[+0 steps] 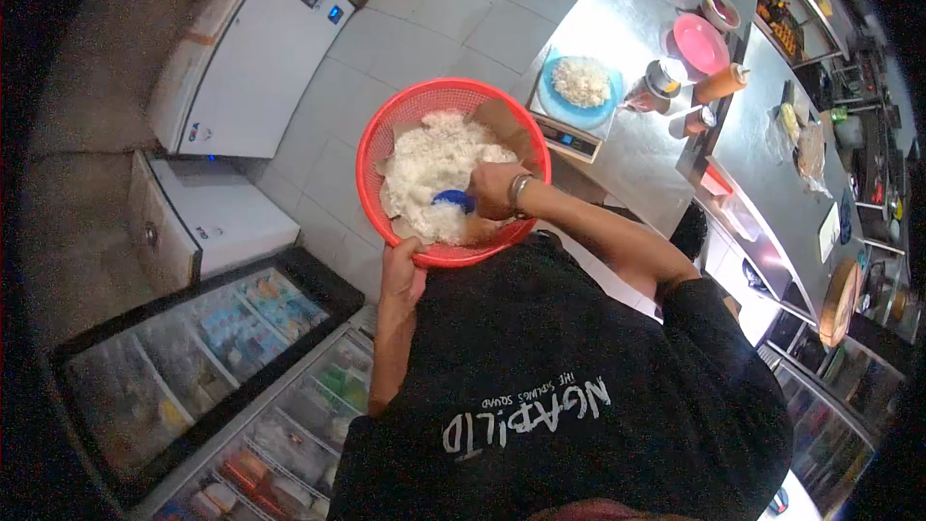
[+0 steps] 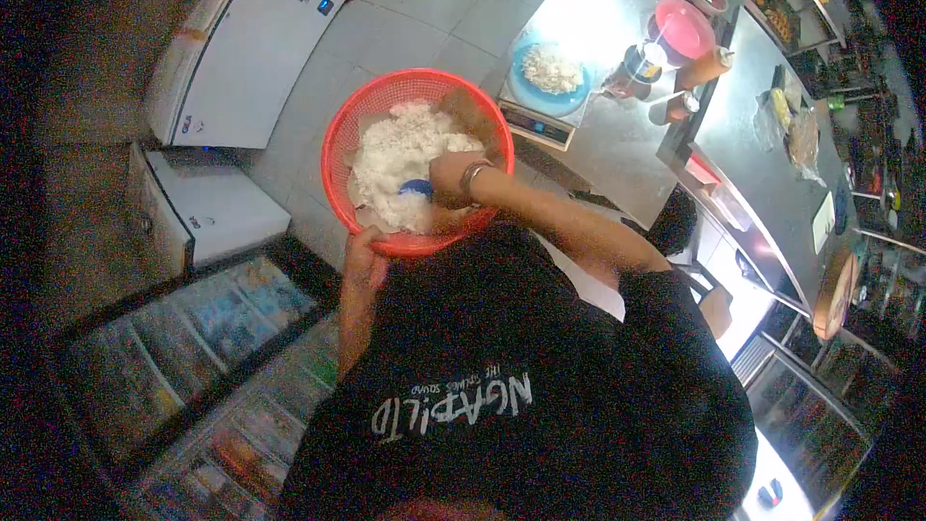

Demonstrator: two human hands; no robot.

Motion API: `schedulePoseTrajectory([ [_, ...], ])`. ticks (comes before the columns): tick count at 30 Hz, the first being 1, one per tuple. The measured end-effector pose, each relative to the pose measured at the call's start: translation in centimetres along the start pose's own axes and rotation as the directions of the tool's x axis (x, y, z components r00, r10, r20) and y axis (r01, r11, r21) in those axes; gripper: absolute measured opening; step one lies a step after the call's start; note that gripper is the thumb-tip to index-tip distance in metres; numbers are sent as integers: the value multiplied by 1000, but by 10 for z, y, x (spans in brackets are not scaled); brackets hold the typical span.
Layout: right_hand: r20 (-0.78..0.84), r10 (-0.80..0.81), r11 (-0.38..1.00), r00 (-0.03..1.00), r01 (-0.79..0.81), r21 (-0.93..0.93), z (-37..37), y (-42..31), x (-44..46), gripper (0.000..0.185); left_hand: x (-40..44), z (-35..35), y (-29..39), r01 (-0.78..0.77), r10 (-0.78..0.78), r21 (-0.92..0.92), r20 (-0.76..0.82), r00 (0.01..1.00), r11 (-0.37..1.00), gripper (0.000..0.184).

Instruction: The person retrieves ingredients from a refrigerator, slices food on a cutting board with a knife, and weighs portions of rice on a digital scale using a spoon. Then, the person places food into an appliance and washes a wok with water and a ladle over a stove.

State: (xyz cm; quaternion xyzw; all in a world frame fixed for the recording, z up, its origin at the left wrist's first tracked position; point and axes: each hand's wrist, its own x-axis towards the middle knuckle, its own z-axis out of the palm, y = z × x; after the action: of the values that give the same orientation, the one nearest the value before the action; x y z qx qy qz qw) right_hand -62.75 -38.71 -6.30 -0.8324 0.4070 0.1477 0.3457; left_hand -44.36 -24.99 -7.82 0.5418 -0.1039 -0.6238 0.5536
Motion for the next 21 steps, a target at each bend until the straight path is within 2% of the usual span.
schedulePoseTrajectory([
  [2, 67, -76, 997, 995, 74, 32, 8, 17, 11, 26, 0, 3, 0, -35, 35, 47, -12, 999, 998, 50],
  [3, 0, -195, 980, 981, 195, 28, 28, 35, 27, 30, 0, 4, 2, -33, 33, 12, 20, 999, 999, 50],
  [4, -1, -197, 980, 980, 197, 21, 20, 37, 18, 30, 0, 6, 2, -29, 30, -24, 52, 998, 999, 50],
  [6, -102, -184, 956, 978, 202, 213, -5, 33, -9, 34, 12, -9, -10, -15, 18, -48, 73, 997, 999, 51],
  [8, -102, -218, 951, 971, 235, 202, -20, 40, -20, 33, 16, -7, -12, 5, 2, -71, 101, 995, 997, 51],
  [10, -136, -92, 942, 986, 130, 308, -32, 45, -36, 32, 17, 0, -9, 114, -97, -204, 95, 991, 972, 52],
  [11, -111, -77, 904, 991, 116, 412, -32, 51, -36, 32, 15, 7, -4, 119, -99, -206, 105, 990, 971, 52],
  [16, -188, 44, 906, 981, 40, 420, -57, 75, -67, 33, 15, 46, 17, 123, -87, -193, 184, 979, 973, 52],
  [18, -389, 50, 893, 920, 133, 430, -64, 88, -76, 32, 33, 39, 8, 153, -120, -142, 218, 969, 978, 50],
  [19, -348, 99, 834, 932, 113, 540, -70, 92, -82, 33, 39, 36, 7, 179, -152, -91, 244, 958, 980, 49],
  [21, -365, 167, 850, 916, 55, 525, -88, 94, -98, 33, 39, 43, 11, 184, -160, -78, 251, 955, 980, 48],
])
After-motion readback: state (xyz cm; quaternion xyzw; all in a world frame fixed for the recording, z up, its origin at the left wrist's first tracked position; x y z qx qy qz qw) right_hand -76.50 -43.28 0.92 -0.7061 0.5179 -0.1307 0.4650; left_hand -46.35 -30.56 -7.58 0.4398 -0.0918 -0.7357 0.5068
